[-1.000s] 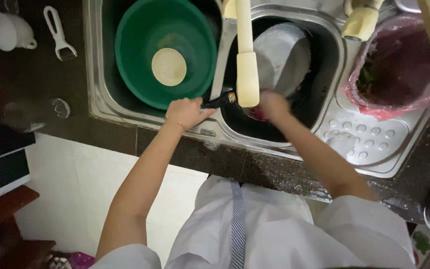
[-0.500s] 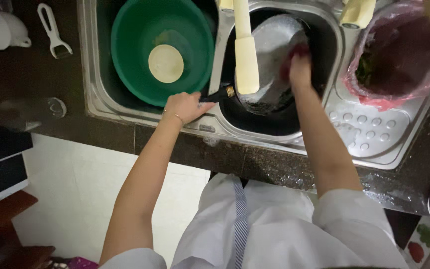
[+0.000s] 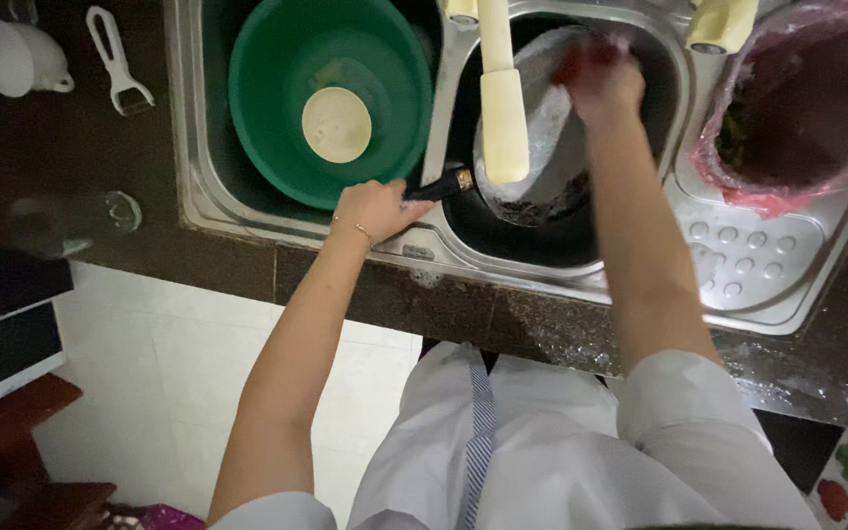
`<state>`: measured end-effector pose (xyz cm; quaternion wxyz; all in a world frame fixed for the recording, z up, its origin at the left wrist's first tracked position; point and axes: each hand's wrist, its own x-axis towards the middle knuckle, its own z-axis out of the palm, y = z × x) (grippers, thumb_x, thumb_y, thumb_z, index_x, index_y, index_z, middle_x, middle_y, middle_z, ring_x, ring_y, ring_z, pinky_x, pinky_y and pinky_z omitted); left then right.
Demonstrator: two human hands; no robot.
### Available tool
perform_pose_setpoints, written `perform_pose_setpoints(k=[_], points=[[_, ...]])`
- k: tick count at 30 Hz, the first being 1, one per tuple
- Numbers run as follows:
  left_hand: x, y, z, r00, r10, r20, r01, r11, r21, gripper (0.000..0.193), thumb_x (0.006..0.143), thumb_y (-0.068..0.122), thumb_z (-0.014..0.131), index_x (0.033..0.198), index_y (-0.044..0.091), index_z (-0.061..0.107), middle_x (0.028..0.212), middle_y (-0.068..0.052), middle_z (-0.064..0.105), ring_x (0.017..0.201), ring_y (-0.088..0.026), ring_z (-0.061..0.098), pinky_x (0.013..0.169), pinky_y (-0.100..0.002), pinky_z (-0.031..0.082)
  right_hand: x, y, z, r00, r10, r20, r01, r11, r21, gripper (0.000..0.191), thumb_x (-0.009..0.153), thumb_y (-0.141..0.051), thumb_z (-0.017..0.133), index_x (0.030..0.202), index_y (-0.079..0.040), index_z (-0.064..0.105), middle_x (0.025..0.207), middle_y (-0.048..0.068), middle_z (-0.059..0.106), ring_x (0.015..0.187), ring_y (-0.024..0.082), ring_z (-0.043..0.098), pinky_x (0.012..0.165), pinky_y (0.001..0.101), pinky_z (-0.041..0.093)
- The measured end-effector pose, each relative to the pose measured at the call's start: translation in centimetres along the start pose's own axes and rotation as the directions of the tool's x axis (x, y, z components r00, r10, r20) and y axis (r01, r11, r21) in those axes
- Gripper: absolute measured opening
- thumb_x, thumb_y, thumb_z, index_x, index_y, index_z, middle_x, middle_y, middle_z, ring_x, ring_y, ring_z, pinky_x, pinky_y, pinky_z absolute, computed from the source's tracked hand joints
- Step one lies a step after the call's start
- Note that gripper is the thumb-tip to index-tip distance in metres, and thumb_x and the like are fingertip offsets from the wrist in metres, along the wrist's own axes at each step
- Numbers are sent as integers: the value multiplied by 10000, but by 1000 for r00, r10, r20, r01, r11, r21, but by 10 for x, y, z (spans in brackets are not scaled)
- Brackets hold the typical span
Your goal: The person carries a used frying pan to the kitchen sink, fills it with water, scrubs its interior and handle with a red sponge using dish soap, rinses the pan under the tap, wipes a metal pot lid with the sponge, and places the pan on a dish rack.
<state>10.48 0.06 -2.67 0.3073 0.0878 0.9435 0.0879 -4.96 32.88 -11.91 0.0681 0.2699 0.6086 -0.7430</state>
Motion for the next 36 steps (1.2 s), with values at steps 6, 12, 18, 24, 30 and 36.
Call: perform_pose_setpoints(k=[6,12,18,24,30,36], points=[[-2,0,2,1000,-17,-14,18,999,29,672,896,729,567,963,84,743,820,-215,726,805,-416,713,717,-526,570,-118,86,74,831,-431,352,556,659,-506,513,1066,-302,585,1462,7,474,1344,197,616,1226,330,607,1042,414,483],[0,-2,3,1000,-2,-3,2,1000,-11,698,893,743,560,963,68,724,821,-228,725,800,-419,712,712,-526,570,-85,34,-49,947,215,239,-37,812,-583,487,1069,-285,582,1455,1,499,1340,176,624,1221,302,613,1047,402,489],[1,-2,2,1000,-15,-5,14,1000,-18,699,871,743,558,939,65,717,821,-221,727,810,-419,712,687,-539,569,-45,40,57,947,-213,242,277,921,-274,463,1071,-269,578,1448,-5,523,1336,155,633,1217,274,619,1052,390,496],[0,-2,1,999,-33,1,33,999,12,702,875,756,553,965,83,730,838,-235,729,821,-423,714,726,-522,576,-128,79,31,907,-65,416,194,941,-276,453,1026,-250,603,1407,-6,578,1299,137,668,1189,238,645,1037,378,515],[0,-2,2,999,-36,3,36,999,18,699,872,749,553,973,81,735,845,-218,734,823,-414,717,727,-524,573,-103,63,-25,839,-544,17,426,637,-642,450,981,-264,767,1240,25,540,1124,254,613,996,388,649,893,459,550],[0,-1,-1,999,-31,10,31,1000,2,709,877,753,562,979,72,729,843,-221,731,834,-398,723,714,-514,578,-123,94,-11,953,-238,186,264,360,-895,389,984,-298,683,1256,-40,579,996,286,683,901,489,658,814,573,516]])
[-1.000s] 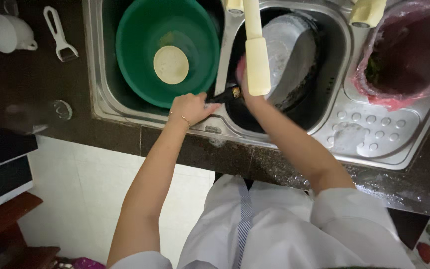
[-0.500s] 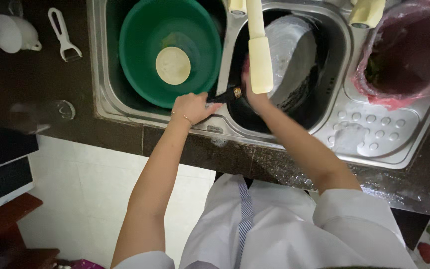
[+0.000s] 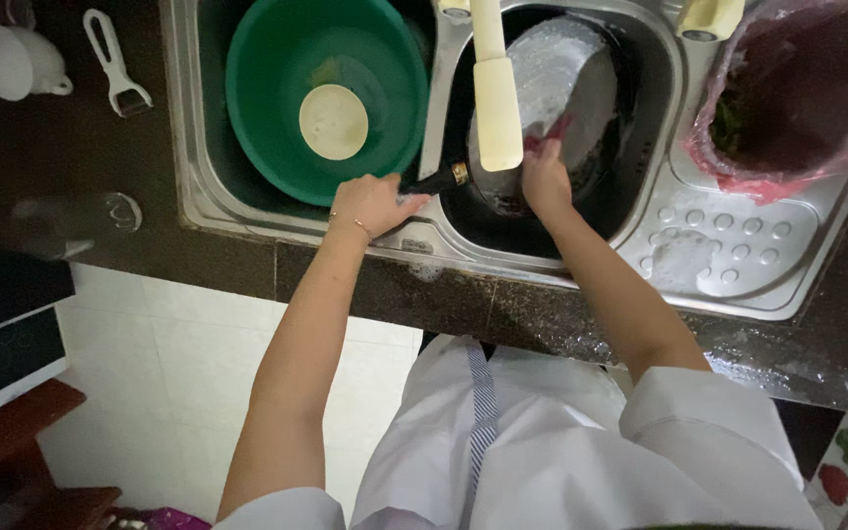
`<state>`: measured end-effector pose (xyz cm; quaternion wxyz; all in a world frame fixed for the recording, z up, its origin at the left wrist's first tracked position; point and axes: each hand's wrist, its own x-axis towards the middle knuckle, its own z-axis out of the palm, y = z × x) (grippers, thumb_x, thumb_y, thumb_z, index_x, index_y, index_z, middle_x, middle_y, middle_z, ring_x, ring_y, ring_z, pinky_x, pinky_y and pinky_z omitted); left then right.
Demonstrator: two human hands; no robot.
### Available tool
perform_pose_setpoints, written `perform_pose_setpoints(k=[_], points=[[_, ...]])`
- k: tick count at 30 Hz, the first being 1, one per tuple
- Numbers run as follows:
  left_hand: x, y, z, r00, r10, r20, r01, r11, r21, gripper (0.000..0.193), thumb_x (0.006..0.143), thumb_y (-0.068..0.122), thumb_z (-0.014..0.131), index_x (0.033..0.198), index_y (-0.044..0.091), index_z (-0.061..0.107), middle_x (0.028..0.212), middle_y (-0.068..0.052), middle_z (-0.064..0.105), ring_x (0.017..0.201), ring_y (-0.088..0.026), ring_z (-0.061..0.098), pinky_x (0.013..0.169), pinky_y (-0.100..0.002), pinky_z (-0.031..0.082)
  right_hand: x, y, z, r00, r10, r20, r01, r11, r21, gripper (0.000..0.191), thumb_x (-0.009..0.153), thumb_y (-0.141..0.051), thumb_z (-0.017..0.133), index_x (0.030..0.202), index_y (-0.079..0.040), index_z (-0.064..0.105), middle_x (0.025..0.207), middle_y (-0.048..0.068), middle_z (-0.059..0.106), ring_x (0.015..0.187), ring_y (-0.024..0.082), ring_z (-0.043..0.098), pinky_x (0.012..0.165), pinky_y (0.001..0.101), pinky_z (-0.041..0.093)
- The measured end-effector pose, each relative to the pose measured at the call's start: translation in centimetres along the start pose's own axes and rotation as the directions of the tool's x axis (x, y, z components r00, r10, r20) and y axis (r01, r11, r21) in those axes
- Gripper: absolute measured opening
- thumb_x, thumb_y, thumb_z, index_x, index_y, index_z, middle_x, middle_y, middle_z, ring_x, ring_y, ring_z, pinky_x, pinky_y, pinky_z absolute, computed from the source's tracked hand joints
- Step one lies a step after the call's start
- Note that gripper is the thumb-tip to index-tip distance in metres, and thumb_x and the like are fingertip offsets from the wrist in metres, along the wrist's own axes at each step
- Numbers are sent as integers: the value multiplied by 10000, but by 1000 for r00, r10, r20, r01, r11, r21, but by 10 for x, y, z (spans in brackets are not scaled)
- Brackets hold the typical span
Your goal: The person carries a used frying pan to the kitchen sink, fills it with water, scrubs its interior and handle with a red sponge using dish soap, rinses the pan under the tap, wipes a metal pot lid with the sponge, and places the pan on a dish rack.
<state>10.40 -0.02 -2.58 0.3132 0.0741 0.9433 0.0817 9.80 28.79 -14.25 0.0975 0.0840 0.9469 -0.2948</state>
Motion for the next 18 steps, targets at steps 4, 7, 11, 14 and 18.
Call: perform_pose_setpoints(k=[4,7,11,14,18], points=[[0,1,0,1000,-23,-12,23,1000,3,686,858,739,579,969,81,736,837,-209,736,832,-403,718,731,-516,568,34,0,-15,952,134,275,-171,979,113,362,1199,-365,508,1144,-56,688,1048,263,735,985,424,722,923,525,559],[0,0,2,1000,-24,7,24,1000,7,690,860,745,574,977,85,737,844,-210,736,831,-401,718,731,-513,569,47,19,-37,943,-248,-220,287,944,164,302,1035,-314,604,1075,-48,739,1095,257,714,982,433,702,845,493,581],[0,0,3,1000,-9,-9,9,1000,15,697,868,752,572,987,84,735,845,-224,730,825,-407,716,719,-520,570,19,32,-47,943,-316,108,334,891,-308,193,955,-227,636,993,-104,779,1149,256,694,1086,458,654,795,516,566],[-1,1,2,1000,-13,2,13,1000,15,705,872,756,564,979,80,732,853,-223,730,830,-408,716,719,-525,569,6,8,-30,811,-230,538,425,863,-272,170,925,-209,631,921,-132,782,1056,211,702,1025,387,661,747,479,565],[-1,2,0,999,-36,7,36,999,-6,701,856,753,562,966,82,732,838,-212,735,839,-411,713,746,-522,567,70,-41,-14,818,-408,406,52,755,654,231,961,-206,559,884,-96,747,899,149,710,860,266,672,722,399,549]])
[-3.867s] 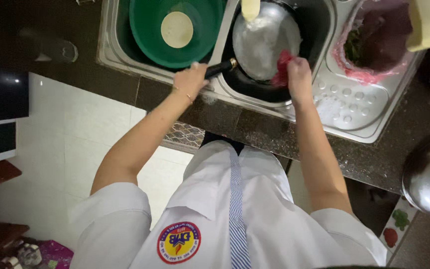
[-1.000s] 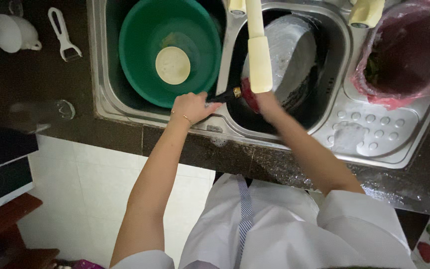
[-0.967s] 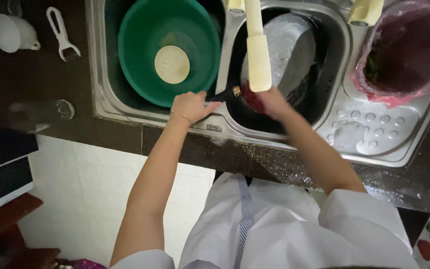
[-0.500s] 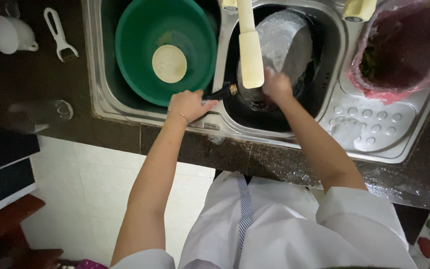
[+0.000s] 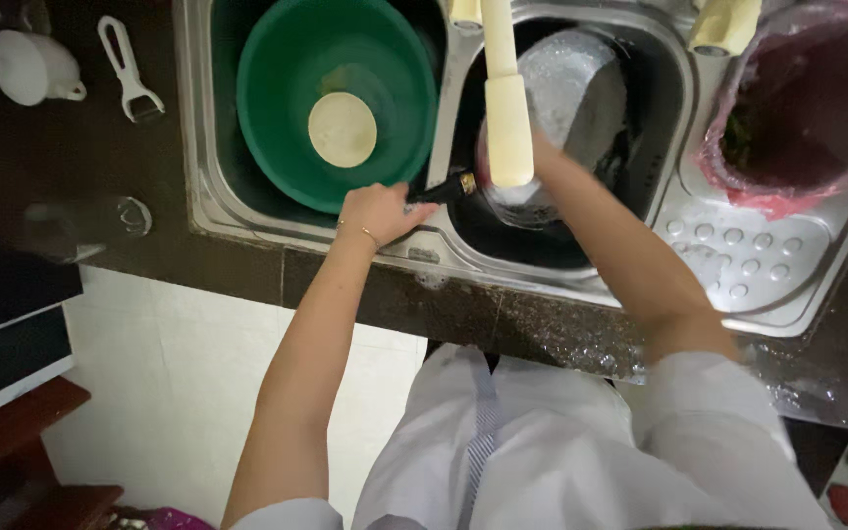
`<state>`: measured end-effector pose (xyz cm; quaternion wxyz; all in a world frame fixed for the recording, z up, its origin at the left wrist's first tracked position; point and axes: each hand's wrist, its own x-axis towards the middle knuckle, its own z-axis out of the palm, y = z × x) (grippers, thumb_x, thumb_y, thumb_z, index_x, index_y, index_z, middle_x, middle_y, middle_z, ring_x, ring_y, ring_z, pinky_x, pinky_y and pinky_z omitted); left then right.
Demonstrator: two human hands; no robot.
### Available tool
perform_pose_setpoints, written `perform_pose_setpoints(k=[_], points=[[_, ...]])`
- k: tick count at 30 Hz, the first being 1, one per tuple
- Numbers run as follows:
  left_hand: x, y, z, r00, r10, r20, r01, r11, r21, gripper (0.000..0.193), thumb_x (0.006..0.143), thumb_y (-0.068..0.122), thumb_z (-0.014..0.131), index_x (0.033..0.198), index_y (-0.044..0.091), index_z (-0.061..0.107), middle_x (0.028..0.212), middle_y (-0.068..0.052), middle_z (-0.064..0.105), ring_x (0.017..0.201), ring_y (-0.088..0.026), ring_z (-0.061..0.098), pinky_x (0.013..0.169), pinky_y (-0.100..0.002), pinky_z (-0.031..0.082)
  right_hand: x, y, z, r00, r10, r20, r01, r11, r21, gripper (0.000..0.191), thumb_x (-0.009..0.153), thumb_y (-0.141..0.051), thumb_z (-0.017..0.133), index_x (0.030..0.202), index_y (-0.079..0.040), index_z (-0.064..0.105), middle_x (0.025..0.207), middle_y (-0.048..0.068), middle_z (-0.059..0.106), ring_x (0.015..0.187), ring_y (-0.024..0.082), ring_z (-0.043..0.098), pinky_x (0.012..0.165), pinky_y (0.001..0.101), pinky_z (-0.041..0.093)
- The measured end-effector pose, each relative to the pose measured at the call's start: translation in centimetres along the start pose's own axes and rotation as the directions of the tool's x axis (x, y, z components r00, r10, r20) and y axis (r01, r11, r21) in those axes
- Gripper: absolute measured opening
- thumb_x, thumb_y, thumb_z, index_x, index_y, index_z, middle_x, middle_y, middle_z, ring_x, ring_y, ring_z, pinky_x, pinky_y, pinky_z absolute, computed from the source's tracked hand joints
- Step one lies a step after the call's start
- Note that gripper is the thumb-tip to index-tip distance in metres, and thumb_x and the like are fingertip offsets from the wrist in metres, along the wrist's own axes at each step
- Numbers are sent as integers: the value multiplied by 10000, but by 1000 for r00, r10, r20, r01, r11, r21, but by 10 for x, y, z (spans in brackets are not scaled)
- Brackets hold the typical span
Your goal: The person carries a used frying pan to the kitchen sink, fills it with water, scrubs its interior and handle with a red sponge using dish soap, rinses the pan under the tap, wipes a metal pot lid with the sponge, and places the pan on a dish rack.
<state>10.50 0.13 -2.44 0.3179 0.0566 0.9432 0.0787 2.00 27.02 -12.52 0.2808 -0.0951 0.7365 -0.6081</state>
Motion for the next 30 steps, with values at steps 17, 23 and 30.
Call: perform_pose_setpoints(k=[17,23,30], points=[[1,-1,0,999,39,-9,-39,999,-21,706,874,746,579,932,60,737,849,-217,733,857,-405,710,744,-518,567,-89,15,-22,878,368,-306,-439,365,-821,407,1063,-393,620,1105,6,686,1147,240,664,1064,407,647,901,539,524],[2,-1,-1,1000,12,11,-12,1000,-7,738,857,773,556,955,64,738,874,-223,734,874,-413,709,751,-524,567,4,6,4,793,-248,-557,-117,834,-539,231,961,-175,637,1153,-55,682,1185,227,643,1102,368,630,941,452,529],[2,-2,1,1000,15,-16,-15,1000,19,728,854,769,568,956,69,739,873,-224,733,857,-413,711,745,-534,559,-66,21,27,710,-445,-545,-23,760,-650,422,842,80,656,1210,-126,678,1229,212,618,1147,322,611,987,350,536]])
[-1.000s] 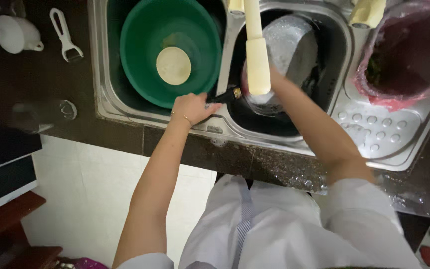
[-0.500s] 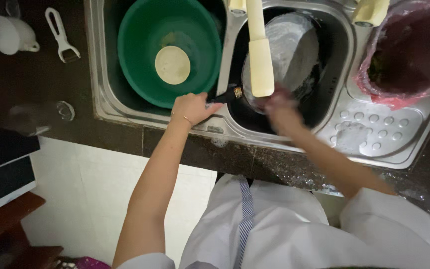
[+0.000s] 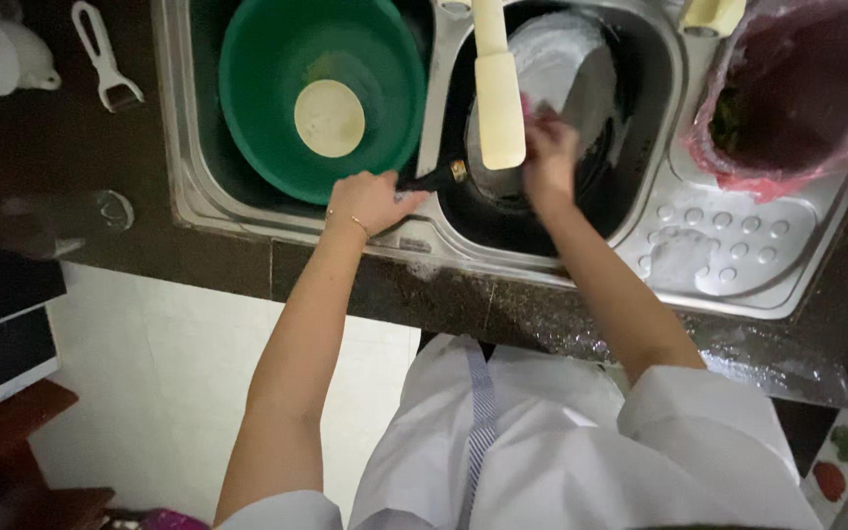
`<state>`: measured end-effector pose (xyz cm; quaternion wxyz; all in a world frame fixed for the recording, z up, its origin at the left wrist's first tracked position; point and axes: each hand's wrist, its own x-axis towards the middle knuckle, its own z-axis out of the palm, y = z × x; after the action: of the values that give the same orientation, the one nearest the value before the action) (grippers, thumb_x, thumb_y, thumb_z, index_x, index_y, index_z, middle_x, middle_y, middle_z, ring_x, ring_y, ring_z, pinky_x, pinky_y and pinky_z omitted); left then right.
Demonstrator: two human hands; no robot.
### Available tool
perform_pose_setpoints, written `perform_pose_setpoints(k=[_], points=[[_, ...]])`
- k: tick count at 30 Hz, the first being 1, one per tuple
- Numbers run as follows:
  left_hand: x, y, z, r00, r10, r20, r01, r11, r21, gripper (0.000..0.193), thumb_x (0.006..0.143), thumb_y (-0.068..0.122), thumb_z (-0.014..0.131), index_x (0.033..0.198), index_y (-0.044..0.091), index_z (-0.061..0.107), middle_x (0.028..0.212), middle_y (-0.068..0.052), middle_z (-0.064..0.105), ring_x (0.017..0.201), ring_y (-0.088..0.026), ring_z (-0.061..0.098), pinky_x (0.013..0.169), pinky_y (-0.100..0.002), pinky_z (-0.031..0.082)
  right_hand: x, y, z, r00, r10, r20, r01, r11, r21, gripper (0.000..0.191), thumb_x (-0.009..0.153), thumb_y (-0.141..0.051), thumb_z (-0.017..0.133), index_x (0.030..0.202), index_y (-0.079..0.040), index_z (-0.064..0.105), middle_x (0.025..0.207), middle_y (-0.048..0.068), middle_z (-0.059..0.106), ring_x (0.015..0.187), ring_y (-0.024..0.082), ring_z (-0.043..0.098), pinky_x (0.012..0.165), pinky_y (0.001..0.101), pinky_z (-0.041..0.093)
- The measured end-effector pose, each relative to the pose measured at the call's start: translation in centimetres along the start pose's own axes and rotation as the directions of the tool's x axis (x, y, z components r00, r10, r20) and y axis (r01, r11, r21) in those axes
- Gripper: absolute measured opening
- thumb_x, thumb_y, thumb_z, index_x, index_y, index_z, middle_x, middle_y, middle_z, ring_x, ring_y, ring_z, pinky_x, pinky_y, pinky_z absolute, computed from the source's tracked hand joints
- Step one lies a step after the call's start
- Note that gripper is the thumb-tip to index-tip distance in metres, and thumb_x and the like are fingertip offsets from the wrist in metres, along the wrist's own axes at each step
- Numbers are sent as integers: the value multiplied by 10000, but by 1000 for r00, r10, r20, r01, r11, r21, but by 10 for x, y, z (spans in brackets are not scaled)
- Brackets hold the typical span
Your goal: The person carries a used frying pan to the kitchen sink, fills it with water, scrubs its interior and handle with a red sponge using dish soap, rinses the pan under the tap, wipes a metal pot lid with the sponge, and places the pan on a dish rack.
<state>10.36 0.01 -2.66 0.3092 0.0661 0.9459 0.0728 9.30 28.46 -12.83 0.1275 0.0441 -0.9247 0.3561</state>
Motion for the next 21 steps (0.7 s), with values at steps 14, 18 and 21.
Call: perform_pose_setpoints(k=[14,18,21], points=[[-1,2,-1,1000,-14,2,14,1000,-25,755,846,798,547,945,75,742,871,-207,740,868,-399,716,755,-515,568,-10,-8,-15,643,159,750,-112,987,-114,346,1031,-371,563,1183,-91,699,1126,148,723,1027,319,691,861,452,541],[0,2,-2,1000,3,-4,-4,999,-52,754,844,791,548,941,69,746,883,-205,740,876,-395,714,738,-519,567,62,58,-44,586,460,667,-340,887,-313,298,993,-301,548,1137,-107,722,1106,155,724,983,306,705,816,451,563],[0,2,-3,1000,-12,22,13,999,-35,762,837,799,553,961,71,744,867,-215,736,863,-404,714,753,-515,568,131,52,-1,813,501,298,-582,675,454,253,1006,-211,467,1003,-106,697,938,72,727,807,204,698,679,380,594]])
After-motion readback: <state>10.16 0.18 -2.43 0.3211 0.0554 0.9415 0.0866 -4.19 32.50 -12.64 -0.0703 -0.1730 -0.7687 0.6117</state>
